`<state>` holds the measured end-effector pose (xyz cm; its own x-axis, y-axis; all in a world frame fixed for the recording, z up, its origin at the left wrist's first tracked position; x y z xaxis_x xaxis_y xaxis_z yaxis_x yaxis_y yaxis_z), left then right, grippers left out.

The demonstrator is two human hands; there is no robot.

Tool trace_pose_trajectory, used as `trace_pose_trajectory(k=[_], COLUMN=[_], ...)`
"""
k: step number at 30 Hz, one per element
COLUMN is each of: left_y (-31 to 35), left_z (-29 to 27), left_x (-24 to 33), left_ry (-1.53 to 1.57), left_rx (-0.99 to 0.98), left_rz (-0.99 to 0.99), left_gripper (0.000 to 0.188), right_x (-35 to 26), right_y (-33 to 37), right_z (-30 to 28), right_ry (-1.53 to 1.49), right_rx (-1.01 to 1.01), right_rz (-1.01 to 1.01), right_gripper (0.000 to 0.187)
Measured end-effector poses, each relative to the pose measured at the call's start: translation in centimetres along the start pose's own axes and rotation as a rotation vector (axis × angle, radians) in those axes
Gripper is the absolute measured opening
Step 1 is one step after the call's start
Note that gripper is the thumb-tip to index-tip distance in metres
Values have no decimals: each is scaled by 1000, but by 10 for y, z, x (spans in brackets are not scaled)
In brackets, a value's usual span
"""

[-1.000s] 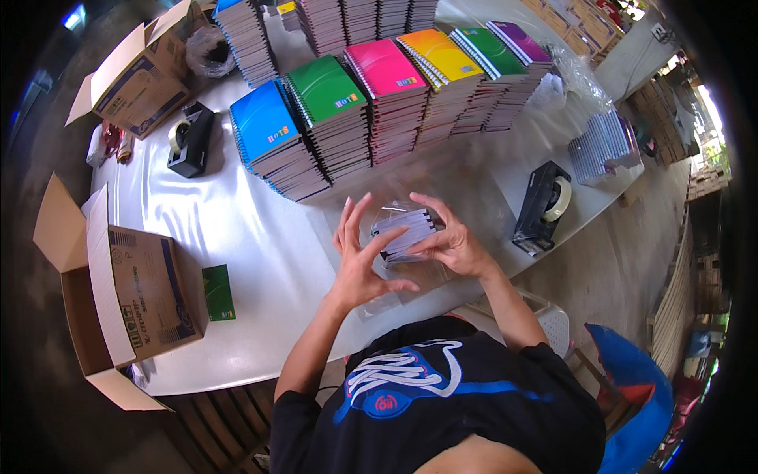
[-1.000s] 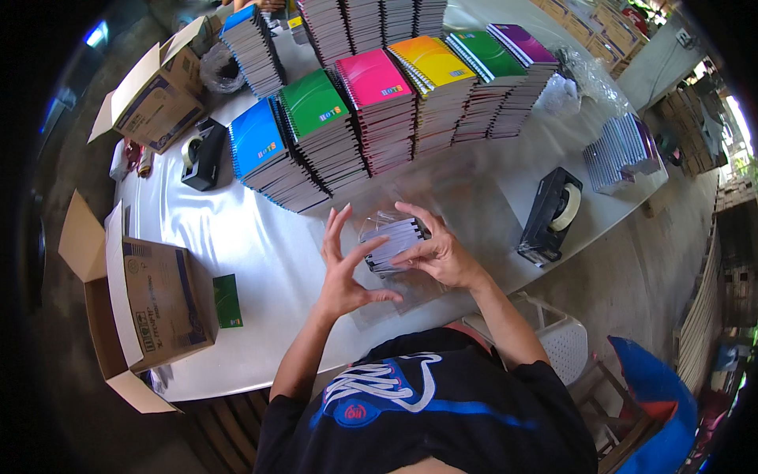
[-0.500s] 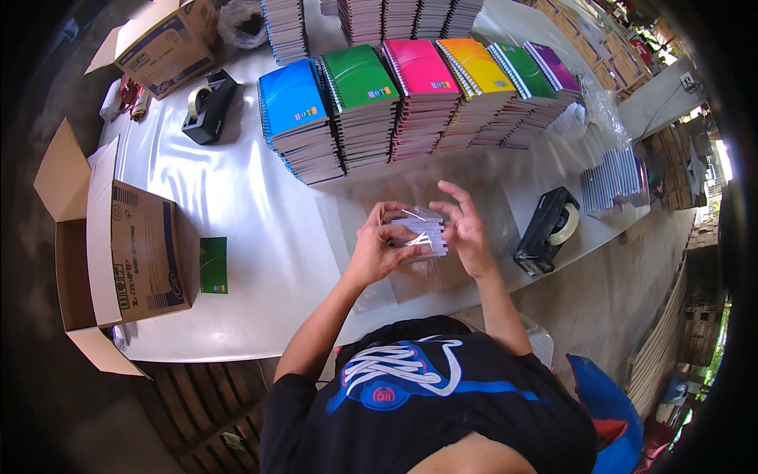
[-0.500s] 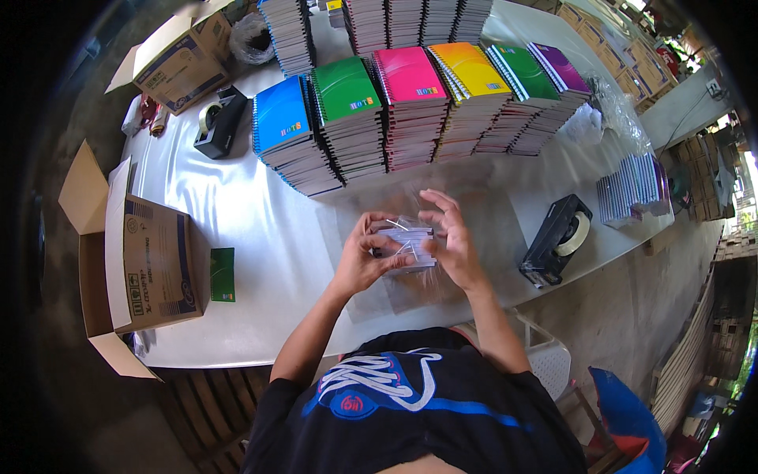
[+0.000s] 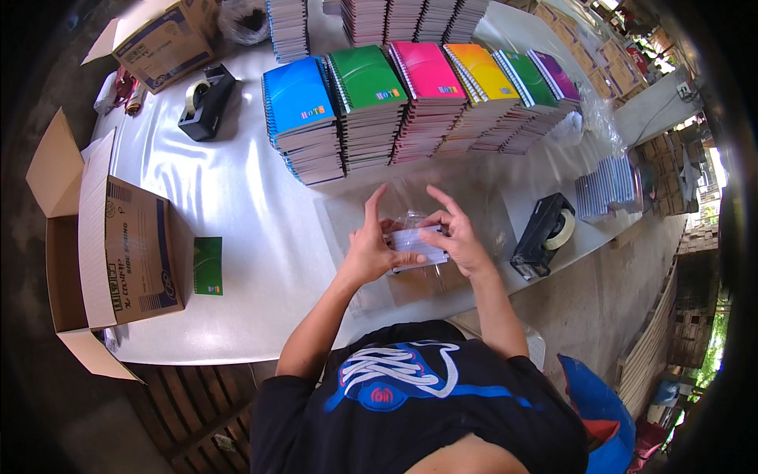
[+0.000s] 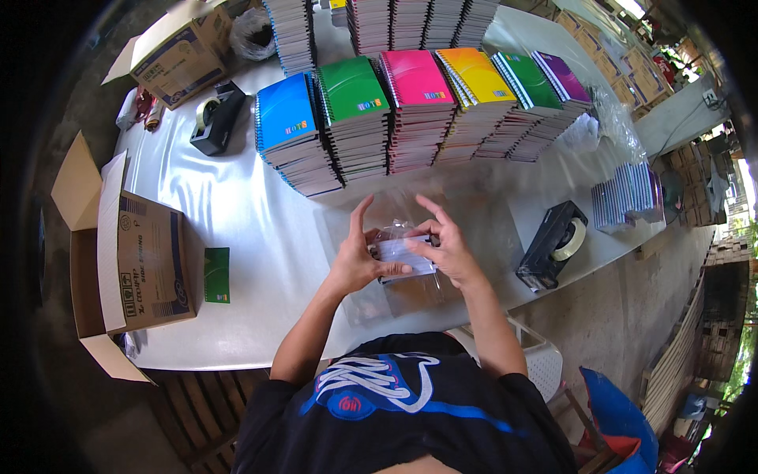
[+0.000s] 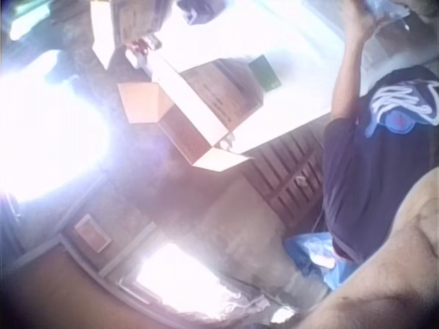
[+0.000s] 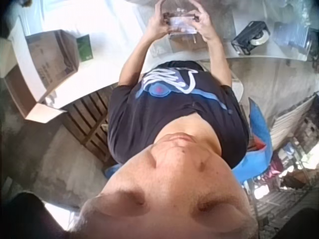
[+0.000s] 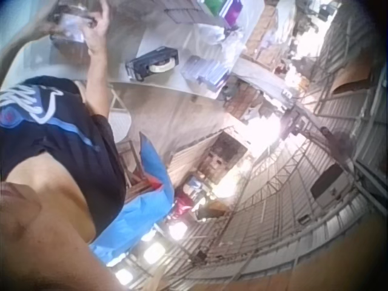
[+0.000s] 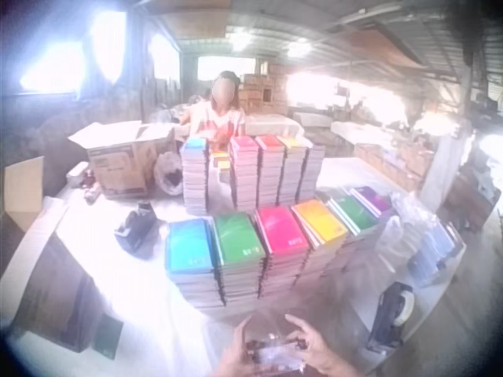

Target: The person selects several spiral-bound notebooks from various stacks on a table and places them into a clear plastic bag. The person then seals the bag using adhesive tape from a dispenser.

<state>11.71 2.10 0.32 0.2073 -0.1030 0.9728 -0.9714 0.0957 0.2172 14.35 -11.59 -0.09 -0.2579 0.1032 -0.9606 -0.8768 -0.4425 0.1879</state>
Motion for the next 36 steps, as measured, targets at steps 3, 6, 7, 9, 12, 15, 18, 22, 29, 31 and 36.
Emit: trace_pose_trajectory(k=[3,6,7,9,12,15,18,22,29,31,36], left_y=[1,-1,-2,-3,-5,-5,-4,-7,-10,-11,-12], left_z=[1,3,3,3,6,9,8,11,9,8,7], left_x=[-5,-6,-4,-2,-1,-3,-10,-12,-10,-11,-5], left_ry=[41,-4,-30,-66,-74,-8,79,84,-11,-52,-82], left_rx=[5,1,0,-12,-45,-71,-78,-72,-55,-59,-73], left_rz=[-42,-62,-63,-58,-46,-39,-44,-6,17,26,32], left_gripper=[119,120,120,121,122,123,123,124,124,124,122], right_x=[-4,10,8,7,-2,-39,-81,-59,1,-1,-41], right_y=[0,-13,-19,-31,-50,-63,-57,-24,-33,-40,-44], right_z=[-8,-14,-11,-5,6,0,-14,-7,-2,4,25], right_ry=[-85,-41,-10,50,-23,-209,-315,114,264,281,143], right_rx=[-137,-200,-218,-257,-221,-77,-69,-305,-334,-274,-292], right_rz=[29,147,157,176,97,-152,-307,-37,214,148,-298], right_gripper=[56,38,38,37,24,24,27,32,20,16,13])
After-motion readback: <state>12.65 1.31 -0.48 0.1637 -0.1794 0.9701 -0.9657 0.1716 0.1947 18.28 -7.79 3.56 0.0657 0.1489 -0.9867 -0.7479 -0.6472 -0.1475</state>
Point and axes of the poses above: each hand's wrist, its own y-axis away from the middle knuckle, its own z-axis out of the palm, x = y × z, the point moved 10 cm from there along -y, towards the middle knuckle, and after that the axes turned 6 degrees about -z, right-handed, at the moved point
